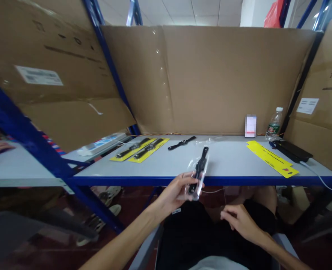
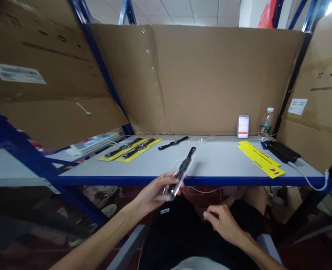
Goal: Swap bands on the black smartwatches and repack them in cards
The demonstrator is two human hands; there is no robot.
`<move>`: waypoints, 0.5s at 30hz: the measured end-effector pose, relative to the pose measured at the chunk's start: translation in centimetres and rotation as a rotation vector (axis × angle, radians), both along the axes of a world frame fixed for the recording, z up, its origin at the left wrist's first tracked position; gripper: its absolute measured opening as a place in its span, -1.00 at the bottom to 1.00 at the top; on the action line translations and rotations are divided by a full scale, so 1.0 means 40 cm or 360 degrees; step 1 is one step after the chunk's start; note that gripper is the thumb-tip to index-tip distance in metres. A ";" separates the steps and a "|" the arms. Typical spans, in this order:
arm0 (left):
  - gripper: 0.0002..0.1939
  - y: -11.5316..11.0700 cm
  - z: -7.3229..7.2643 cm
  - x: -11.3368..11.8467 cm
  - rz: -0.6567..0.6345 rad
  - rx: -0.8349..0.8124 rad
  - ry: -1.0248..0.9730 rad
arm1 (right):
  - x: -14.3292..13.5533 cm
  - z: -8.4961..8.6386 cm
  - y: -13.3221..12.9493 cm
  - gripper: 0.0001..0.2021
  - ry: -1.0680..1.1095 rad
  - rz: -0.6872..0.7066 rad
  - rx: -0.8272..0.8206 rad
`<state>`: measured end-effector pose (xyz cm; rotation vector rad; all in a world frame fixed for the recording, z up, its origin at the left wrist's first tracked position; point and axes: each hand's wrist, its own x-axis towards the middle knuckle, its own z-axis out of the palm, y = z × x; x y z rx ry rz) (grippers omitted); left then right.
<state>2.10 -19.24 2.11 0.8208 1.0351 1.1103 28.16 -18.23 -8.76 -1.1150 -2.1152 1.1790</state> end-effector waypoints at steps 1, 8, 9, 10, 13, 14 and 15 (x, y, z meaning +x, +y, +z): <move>-0.62 -0.030 -0.012 0.022 -0.0042 -0.0027 -0.0004 | 0.000 0.021 -0.008 -0.47 0.0170 -0.0066 -0.0166; -0.59 -0.234 -0.112 0.146 -0.0251 -0.0160 -0.0068 | -0.055 0.162 -0.137 -0.41 0.0928 -0.0045 -0.0755; -0.59 -0.250 -0.126 0.162 -0.0296 -0.0140 -0.0078 | -0.069 0.168 -0.154 -0.43 0.0920 -0.0087 -0.0797; -0.60 -0.261 -0.138 0.176 -0.0332 -0.0114 -0.0077 | -0.082 0.169 -0.168 -0.45 0.0904 -0.0146 -0.0833; -0.69 -0.259 -0.167 0.193 -0.0332 0.0012 -0.0022 | -0.106 0.149 -0.176 -0.45 0.0857 -0.0251 -0.0897; -0.71 -0.250 -0.175 0.191 -0.0329 0.0061 -0.0002 | -0.109 0.138 -0.169 -0.45 0.0851 -0.0226 -0.0893; -0.70 -0.238 -0.184 0.187 -0.0344 0.0108 0.0011 | -0.110 0.125 -0.159 -0.44 0.0847 -0.0183 -0.0885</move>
